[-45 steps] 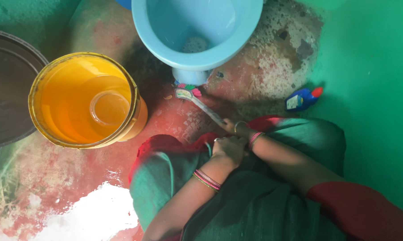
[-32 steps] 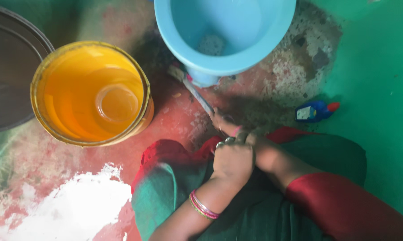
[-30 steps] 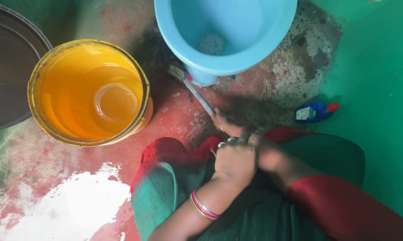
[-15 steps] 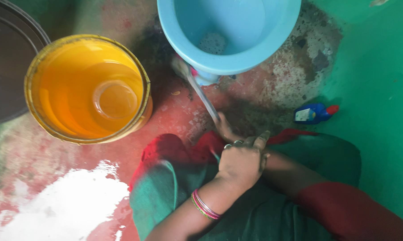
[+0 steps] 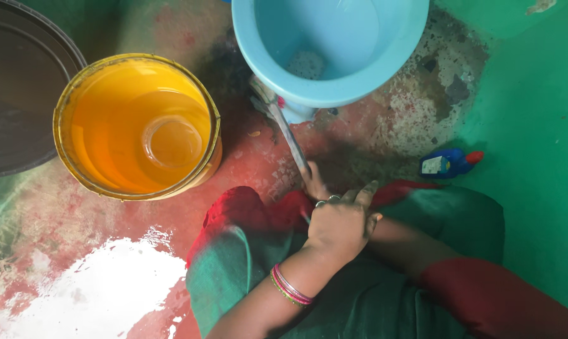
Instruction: The person scrubs the inside of a light blue squat toilet with a long-handled brush. They repeatedly pour water from a plastic bottle into the bowl to rinse and continue scrubbing.
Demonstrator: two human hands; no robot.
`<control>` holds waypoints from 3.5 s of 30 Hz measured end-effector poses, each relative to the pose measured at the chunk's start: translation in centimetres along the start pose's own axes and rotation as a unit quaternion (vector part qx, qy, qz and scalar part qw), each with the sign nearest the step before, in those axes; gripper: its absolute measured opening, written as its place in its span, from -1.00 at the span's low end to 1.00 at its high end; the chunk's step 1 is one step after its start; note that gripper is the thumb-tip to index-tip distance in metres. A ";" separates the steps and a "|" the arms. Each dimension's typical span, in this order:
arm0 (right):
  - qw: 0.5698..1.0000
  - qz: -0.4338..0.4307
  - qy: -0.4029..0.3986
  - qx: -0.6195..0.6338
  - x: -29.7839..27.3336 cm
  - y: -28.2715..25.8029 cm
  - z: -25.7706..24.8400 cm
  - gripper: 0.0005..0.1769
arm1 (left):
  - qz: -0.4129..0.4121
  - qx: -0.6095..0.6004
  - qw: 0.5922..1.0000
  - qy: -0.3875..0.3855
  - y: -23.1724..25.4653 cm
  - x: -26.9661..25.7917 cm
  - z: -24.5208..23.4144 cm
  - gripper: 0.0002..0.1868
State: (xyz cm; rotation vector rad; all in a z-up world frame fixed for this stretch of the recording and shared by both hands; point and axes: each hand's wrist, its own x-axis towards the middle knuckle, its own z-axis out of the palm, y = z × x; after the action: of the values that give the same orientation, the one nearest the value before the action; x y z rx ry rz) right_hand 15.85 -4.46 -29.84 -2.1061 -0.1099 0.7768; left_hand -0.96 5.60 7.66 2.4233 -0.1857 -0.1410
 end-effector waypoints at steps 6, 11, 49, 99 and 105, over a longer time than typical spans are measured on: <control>0.999 0.037 -0.003 0.036 -4.9 2.8 0.3 -0.50 | 0.035 -0.013 0.999 0.004 0.5 -0.3 0.9 -0.35; 0.998 0.033 -0.001 0.059 -4.3 1.6 -0.7 -0.52 | 0.037 -0.017 0.998 0.037 0.4 0.1 0.3 -0.35; 0.981 -0.025 -0.103 -0.166 -2.4 -4.5 -13.6 -0.56 | -0.015 -0.017 1.000 -0.003 -1.0 3.1 2.7 -0.38; 0.938 0.217 -0.036 -0.269 -7.6 -1.4 -28.7 -0.60 | -0.027 0.013 0.995 -0.091 0.0 5.7 6.7 -0.46; 0.988 0.096 0.055 0.112 -5.7 2.3 -24.8 -0.32 | -0.015 0.023 0.998 -0.064 0.2 6.1 8.4 -0.49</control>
State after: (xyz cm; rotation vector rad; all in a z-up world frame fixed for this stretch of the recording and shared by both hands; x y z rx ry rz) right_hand 24.84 -25.26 -18.16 -1.9582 0.2341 0.7463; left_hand 3.78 -0.98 1.08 2.4641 -0.2134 -0.3096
